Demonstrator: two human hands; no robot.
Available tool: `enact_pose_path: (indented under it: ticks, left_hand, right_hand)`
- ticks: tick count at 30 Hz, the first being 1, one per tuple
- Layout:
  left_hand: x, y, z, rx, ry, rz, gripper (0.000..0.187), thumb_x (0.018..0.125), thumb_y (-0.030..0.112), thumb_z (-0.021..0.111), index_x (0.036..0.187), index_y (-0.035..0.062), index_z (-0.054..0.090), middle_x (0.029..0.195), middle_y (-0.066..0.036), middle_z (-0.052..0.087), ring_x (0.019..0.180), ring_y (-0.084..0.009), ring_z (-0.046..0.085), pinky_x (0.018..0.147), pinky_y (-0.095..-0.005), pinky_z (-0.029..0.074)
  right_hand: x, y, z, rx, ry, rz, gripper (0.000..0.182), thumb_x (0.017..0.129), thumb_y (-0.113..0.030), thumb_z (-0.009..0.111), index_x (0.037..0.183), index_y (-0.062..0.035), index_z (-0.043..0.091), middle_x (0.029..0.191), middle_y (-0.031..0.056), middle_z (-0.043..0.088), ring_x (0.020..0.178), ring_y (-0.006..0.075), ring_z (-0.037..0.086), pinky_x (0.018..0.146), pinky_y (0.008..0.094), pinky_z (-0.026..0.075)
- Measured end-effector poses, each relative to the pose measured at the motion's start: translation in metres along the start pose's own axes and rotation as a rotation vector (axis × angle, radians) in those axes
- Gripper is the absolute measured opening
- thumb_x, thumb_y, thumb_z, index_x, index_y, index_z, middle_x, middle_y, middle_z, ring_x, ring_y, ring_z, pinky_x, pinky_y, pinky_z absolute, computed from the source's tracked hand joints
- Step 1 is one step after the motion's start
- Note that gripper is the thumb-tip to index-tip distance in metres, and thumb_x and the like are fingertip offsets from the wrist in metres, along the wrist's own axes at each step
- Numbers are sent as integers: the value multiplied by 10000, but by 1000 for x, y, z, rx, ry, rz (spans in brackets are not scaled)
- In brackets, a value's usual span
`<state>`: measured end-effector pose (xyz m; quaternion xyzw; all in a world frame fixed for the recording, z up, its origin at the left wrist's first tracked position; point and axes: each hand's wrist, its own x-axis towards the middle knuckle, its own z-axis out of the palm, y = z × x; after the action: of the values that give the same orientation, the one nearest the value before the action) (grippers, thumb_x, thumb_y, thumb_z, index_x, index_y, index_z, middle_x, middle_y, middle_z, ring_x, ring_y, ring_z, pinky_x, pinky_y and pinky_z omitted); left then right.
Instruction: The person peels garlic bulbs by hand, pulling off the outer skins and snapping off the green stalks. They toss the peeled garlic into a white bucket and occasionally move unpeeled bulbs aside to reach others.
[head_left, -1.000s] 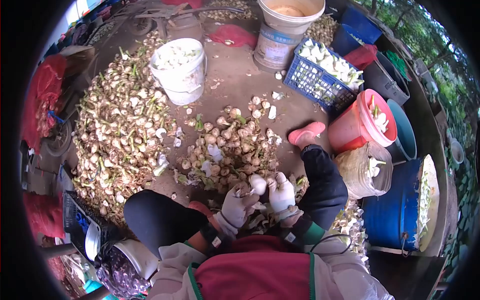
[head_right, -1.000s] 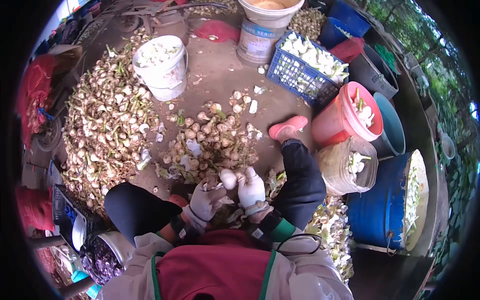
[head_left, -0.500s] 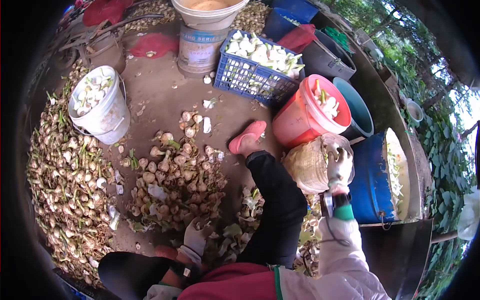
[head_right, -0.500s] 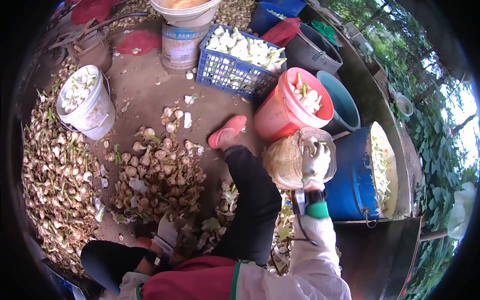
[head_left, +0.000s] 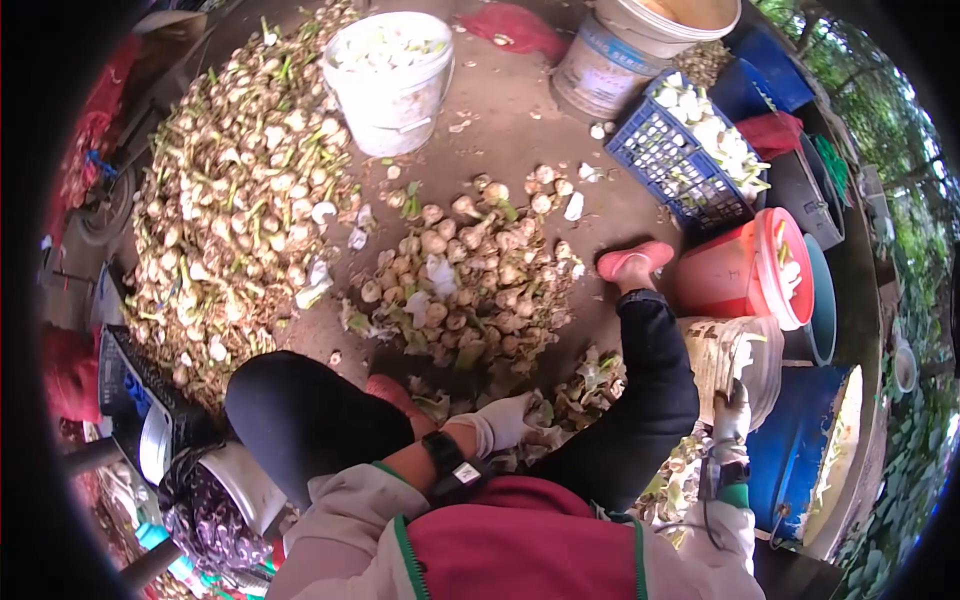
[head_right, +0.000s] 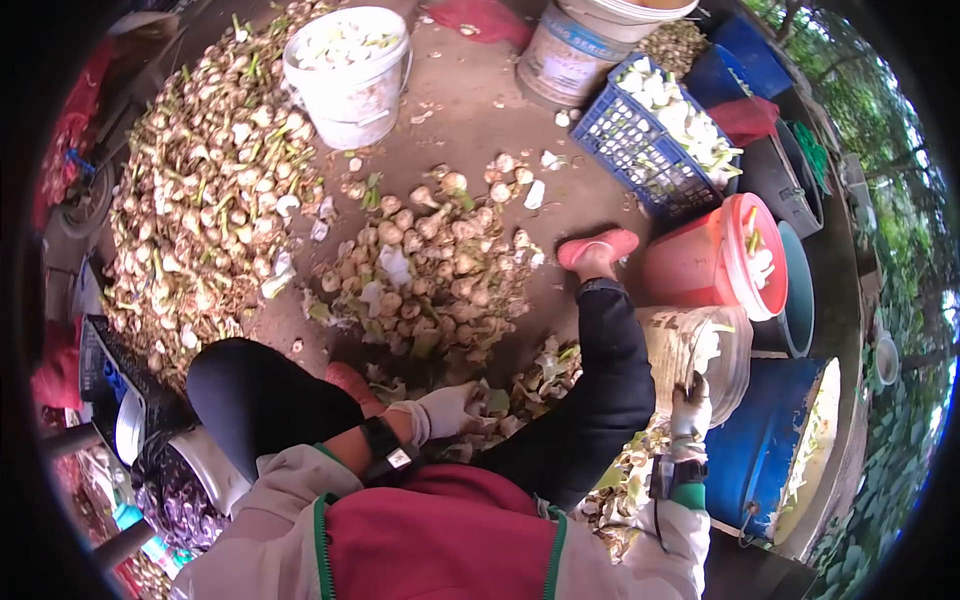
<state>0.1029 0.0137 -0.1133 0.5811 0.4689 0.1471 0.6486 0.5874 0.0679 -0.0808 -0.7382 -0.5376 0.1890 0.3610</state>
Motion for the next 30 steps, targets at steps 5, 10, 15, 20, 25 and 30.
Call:
enact_pose_path:
  ticks: [5,10,15,20,25,30]
  left_hand:
    - [-1,5,-10,283,65,-90,843,687,580,747,1262,23,482,1174,-229,598,1093,-379,567,929,-403,437]
    - [-5,-3,-22,74,222,-81,564,740,533,711,1025,51,642,949,-208,654,893,-371,627,773,-409,496]
    - [8,-76,2,-360,314,-122,343,801,357,670,962,53,678,864,-214,648,844,-410,610,748,-433,495]
    - [-10,-51,-31,23,659,-48,335,808,244,672,1096,75,646,858,-200,650,849,-403,616,768,-439,492]
    - [-7,-41,-62,50,694,-8,324,846,228,617,1109,42,647,948,-180,660,894,-370,628,799,-398,507]
    - [-9,-34,-72,-1142,687,-104,340,986,317,471,1098,51,651,909,-63,682,791,-197,642,761,-356,525]
  right_hand:
    - [-13,-176,56,-646,268,-633,643,754,-84,707,1340,-27,448,1160,205,599,1042,351,584,886,421,480]
    - [-26,-280,248,-149,-472,-736,485,767,-149,715,1200,-23,536,1073,205,605,977,375,589,828,400,495]
    - [-18,-340,437,-299,-671,-990,602,777,-189,613,1339,-70,437,1325,184,492,1198,363,476,975,425,411]
    - [-6,-309,530,-516,-1011,-1008,603,729,-224,621,1302,-95,485,1318,207,485,1204,388,457,939,437,446]
    - [5,-300,478,-205,-842,-608,500,733,-215,682,1176,-37,534,1120,233,555,1025,382,560,878,428,481]
    - [-54,-275,359,697,-900,362,546,810,-280,724,1220,14,513,1014,141,631,939,183,588,848,297,480]
